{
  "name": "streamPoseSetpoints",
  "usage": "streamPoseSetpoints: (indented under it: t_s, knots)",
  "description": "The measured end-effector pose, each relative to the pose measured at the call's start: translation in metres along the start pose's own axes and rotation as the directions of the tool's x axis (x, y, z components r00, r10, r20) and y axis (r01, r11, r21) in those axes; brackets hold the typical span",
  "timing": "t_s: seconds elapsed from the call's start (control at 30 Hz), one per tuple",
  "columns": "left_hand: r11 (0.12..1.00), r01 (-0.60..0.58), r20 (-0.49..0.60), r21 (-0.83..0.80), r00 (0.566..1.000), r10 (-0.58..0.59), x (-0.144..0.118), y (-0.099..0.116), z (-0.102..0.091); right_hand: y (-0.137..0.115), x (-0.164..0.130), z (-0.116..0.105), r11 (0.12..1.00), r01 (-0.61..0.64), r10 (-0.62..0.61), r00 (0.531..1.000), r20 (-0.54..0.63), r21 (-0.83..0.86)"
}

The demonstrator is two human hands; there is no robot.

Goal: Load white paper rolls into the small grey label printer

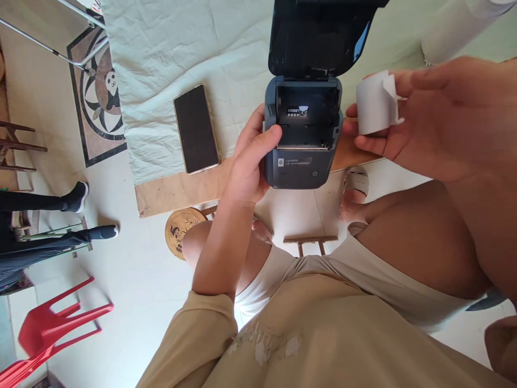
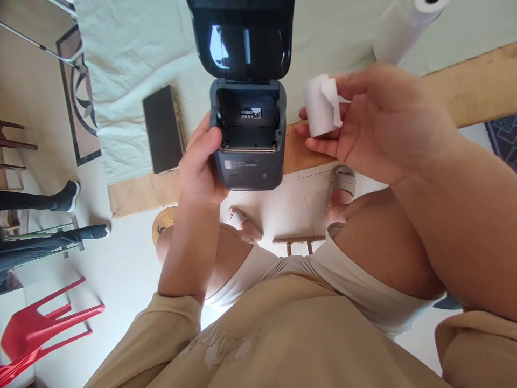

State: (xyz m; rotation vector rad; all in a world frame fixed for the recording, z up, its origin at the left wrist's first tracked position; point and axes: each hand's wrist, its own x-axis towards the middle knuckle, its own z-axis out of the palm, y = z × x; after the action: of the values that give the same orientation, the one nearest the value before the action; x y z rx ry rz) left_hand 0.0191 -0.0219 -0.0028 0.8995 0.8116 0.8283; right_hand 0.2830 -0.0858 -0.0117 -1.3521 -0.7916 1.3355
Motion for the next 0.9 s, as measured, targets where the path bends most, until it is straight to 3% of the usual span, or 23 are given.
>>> streamPoseSetpoints:
  t_s: [0.13,0.23,0.3,0.37,0.47,0.67,0.83,0.9]
  knots:
    - [0.999,0.031,-0.019,0.024,0.999,-0.030,0.001,0.000,0.001,-0.009,-0.010,0.005,1.000,-0.001,0.001,1.000,-0.014,-0.023]
    - [0.999,0.042,-0.027,0.024,0.999,-0.042,0.001,-0.001,0.002,-0.015,-0.023,0.020,0.968,0.169,-0.185,0.980,-0.072,-0.186]
    - [1.000,0.017,-0.042,0.000,0.999,-0.017,0.000,-0.001,0.002,-0.019,-0.031,0.036,0.848,0.355,-0.410,0.910,-0.063,-0.393]
    - [1.000,-0.013,-0.024,-0.027,1.000,0.013,-0.001,-0.001,0.002,-0.027,-0.034,0.054,0.698,0.444,-0.533,0.846,0.006,-0.562]
    - [0.999,-0.031,-0.002,-0.017,1.000,0.031,-0.002,-0.002,0.001,-0.038,-0.028,0.074,0.582,0.412,-0.523,0.850,0.065,-0.701]
    - [1.000,0.020,-0.024,-0.003,1.000,-0.020,-0.003,0.002,0.002,-0.044,-0.012,0.083,0.523,0.385,-0.452,0.882,0.136,-0.760]
    - [0.999,0.039,-0.028,-0.018,0.999,-0.039,-0.003,0.006,0.002,-0.040,-0.011,0.080,0.437,0.504,-0.551,0.804,0.221,-0.745]
    - [1.000,0.024,-0.005,-0.013,1.000,-0.024,-0.003,0.005,0.001,-0.038,-0.009,0.078,0.429,0.522,-0.562,0.793,0.234,-0.737]
